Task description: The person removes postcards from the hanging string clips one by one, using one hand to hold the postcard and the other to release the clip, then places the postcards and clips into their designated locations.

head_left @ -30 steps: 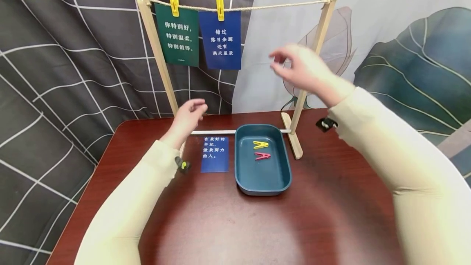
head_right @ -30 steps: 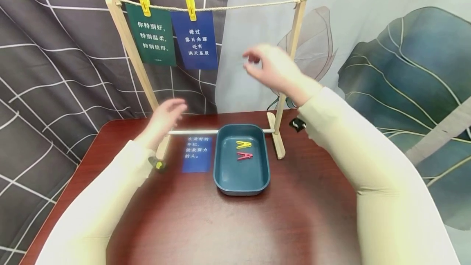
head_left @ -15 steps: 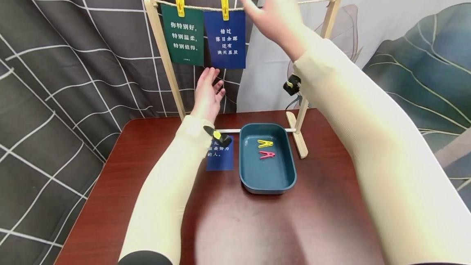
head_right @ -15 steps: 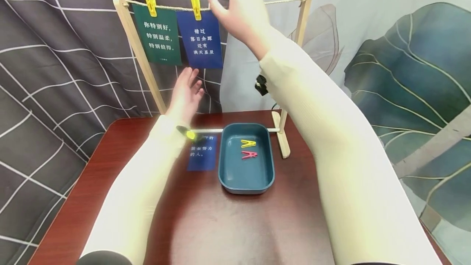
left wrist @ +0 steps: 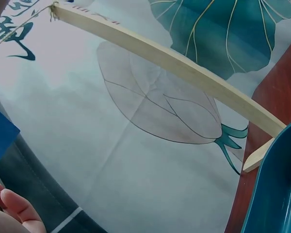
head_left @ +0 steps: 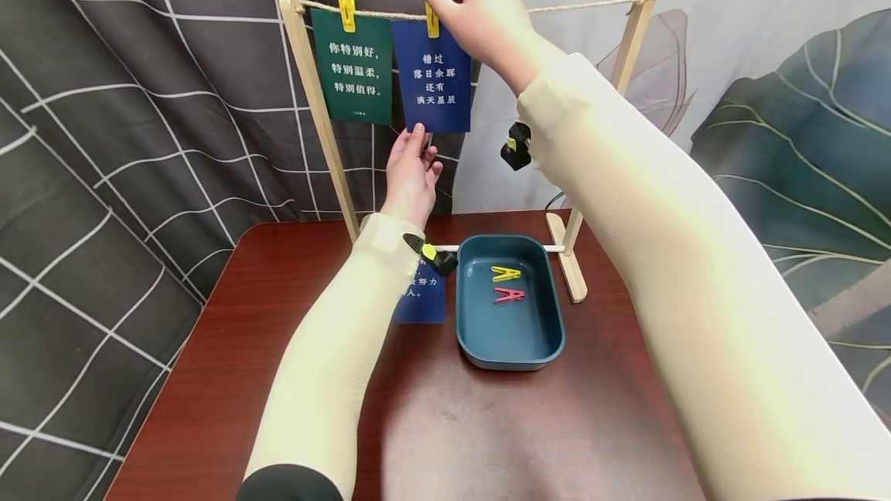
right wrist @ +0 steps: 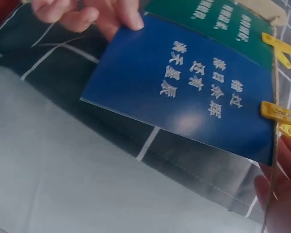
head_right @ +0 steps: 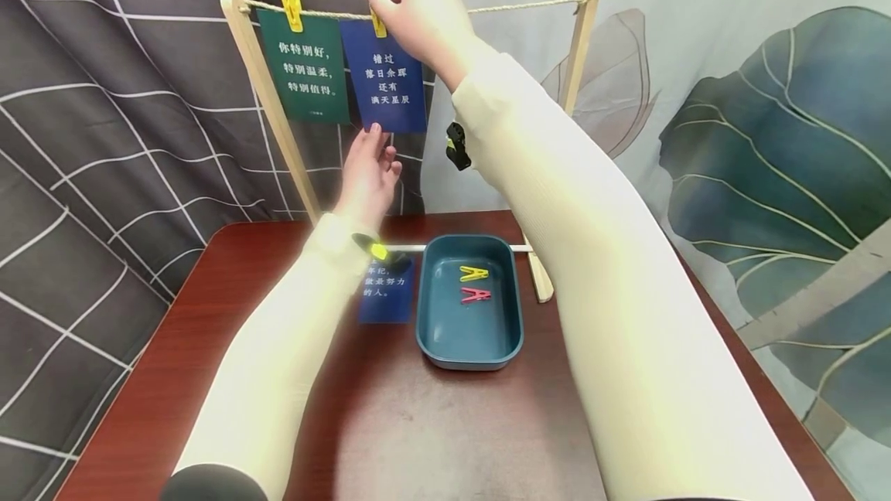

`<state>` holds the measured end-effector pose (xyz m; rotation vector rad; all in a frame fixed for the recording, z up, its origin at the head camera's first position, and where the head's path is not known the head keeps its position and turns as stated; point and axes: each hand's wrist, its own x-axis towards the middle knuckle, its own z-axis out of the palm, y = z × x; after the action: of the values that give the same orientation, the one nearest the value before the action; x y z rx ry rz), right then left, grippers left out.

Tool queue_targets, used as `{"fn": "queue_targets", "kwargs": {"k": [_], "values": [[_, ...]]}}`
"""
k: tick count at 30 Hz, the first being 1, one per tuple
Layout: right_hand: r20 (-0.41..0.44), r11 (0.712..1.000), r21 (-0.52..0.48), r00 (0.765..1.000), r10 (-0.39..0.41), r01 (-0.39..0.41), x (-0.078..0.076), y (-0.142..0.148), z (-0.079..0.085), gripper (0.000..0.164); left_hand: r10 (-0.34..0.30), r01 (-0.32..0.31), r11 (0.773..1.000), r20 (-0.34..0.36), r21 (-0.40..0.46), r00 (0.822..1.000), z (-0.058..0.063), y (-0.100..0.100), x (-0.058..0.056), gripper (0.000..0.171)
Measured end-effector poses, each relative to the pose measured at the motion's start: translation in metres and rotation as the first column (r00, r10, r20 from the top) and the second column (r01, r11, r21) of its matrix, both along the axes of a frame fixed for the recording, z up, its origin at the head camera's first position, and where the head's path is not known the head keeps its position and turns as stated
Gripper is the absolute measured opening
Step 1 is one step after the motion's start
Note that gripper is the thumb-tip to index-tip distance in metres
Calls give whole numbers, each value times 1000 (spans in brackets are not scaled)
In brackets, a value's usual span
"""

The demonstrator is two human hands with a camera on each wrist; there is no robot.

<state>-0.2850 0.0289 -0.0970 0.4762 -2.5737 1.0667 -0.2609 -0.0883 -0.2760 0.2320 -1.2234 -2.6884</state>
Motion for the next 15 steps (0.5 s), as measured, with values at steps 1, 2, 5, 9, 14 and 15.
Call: {"fn": "queue_targets", "kwargs": {"k": [1,2,5,9,14,15], "values": [[2,1000,-22,1000,11,-11,-1,1,0,45,-5,5,1000,-3,0,1000,0,1,0,11],[7,999,-42,1000,21,-21,-1,2,1,44,-10,10,1000,-3,0,1000,0,1,0,10],[24,994,-103,999,43,-40,-2,4,0,38,-30,30,1000,7,4,1000,1,0,2,11],[43,976,-205,996,81,-70,0,-1,-2,29,-28,28,999,16,18,999,0,-6,5,14],[44,880,-471,994,100,-68,1,-6,1,18,-30,29,999,23,17,999,-4,-10,12,19],[31,838,-542,994,102,-69,2,-6,3,16,-36,36,999,28,18,999,-5,-10,13,19]]}}
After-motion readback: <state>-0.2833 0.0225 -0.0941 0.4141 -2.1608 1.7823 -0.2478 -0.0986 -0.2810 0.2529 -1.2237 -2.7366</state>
